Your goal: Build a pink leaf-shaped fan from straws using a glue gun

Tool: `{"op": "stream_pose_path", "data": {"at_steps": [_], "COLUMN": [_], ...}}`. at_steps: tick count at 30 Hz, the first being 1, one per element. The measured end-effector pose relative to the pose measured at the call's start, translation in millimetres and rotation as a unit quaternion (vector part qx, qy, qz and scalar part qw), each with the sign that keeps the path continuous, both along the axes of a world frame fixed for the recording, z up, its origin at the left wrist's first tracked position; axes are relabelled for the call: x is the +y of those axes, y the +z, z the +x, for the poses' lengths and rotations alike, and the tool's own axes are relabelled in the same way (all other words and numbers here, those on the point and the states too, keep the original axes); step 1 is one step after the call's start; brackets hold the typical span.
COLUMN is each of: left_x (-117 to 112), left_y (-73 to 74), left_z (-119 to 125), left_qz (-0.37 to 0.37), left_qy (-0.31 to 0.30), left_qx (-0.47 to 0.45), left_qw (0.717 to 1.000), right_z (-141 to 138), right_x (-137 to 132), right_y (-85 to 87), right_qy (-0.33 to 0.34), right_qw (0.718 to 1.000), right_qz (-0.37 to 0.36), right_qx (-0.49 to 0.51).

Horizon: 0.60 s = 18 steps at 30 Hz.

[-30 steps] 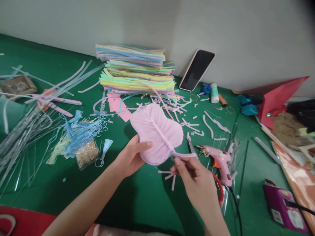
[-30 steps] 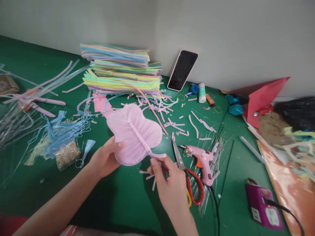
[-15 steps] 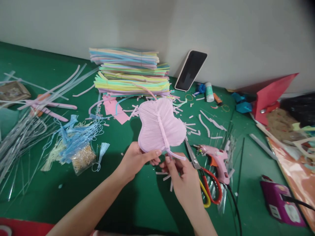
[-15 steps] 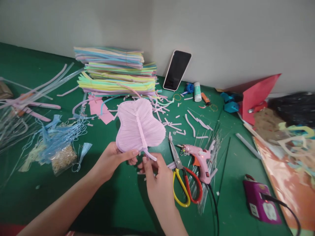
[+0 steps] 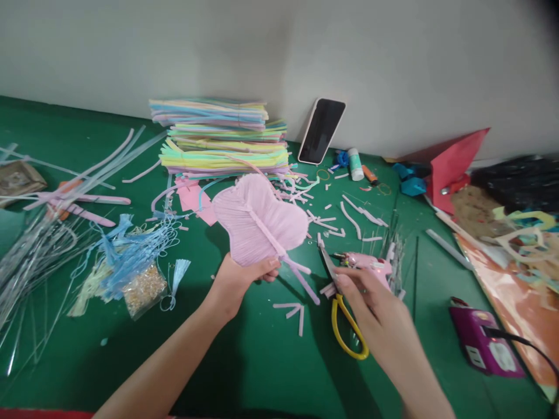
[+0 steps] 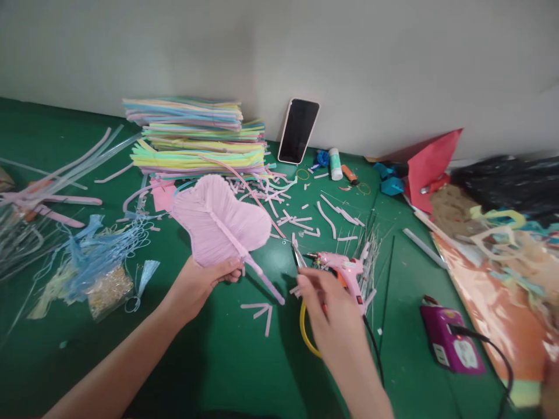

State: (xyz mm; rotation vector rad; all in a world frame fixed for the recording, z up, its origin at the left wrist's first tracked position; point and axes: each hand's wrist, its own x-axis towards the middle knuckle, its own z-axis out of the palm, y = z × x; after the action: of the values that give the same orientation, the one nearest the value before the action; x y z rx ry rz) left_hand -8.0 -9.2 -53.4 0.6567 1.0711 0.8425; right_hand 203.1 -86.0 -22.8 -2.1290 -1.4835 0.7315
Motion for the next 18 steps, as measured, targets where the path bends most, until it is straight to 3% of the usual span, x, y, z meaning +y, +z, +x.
{"op": "stream_pose_path", "data": {"at_steps": [2,4,8,12,14,16,18], "left_x": [0.1,-0.2,-2.5,-1.3,3.3,10.1,17.4], "left_y": [-1.8,-2.6,-0.5,10.6,18.3,25.5,30.8], "left_z": [1.0,2.4,6.9,9.0,9.2,11.0,16.1], "left_qz": [-0.002,-0.008,-0.014,-0.011,-0.002,0.018,0.042], "left_qy": [0.023,0.046,0.083,0.102,0.107,0.119,0.138], "left_qx": [0.004,-0.010,-0.052,-0.076,-0.076,-0.076,-0.078], "left_qw": [1.000,0.999,0.995,0.992,0.991,0.990,0.986], "right_z": [17.6,26.4,27.3,31.8,33.0,28.5,16.7], "right_x": [-21.1,-38.6,-45.2,-37.9,-40.3,-45.5,-49.8], "right_y": [-9.4,-22.6,-41.0,-35.1,-26.9,-19.4,-16.6], "right_qy": [-0.018,0.016,0.010,-0.029,-0.099,-0.184,-0.221], "right_qw": [0.992,0.984,0.986,0.994,0.995,0.978,0.959], "right_qz": [0.004,-0.014,-0.041,-0.056,-0.004,0.095,0.167], "right_qx": [-0.128,-0.176,-0.159,-0.089,-0.021,0.040,0.064]}}
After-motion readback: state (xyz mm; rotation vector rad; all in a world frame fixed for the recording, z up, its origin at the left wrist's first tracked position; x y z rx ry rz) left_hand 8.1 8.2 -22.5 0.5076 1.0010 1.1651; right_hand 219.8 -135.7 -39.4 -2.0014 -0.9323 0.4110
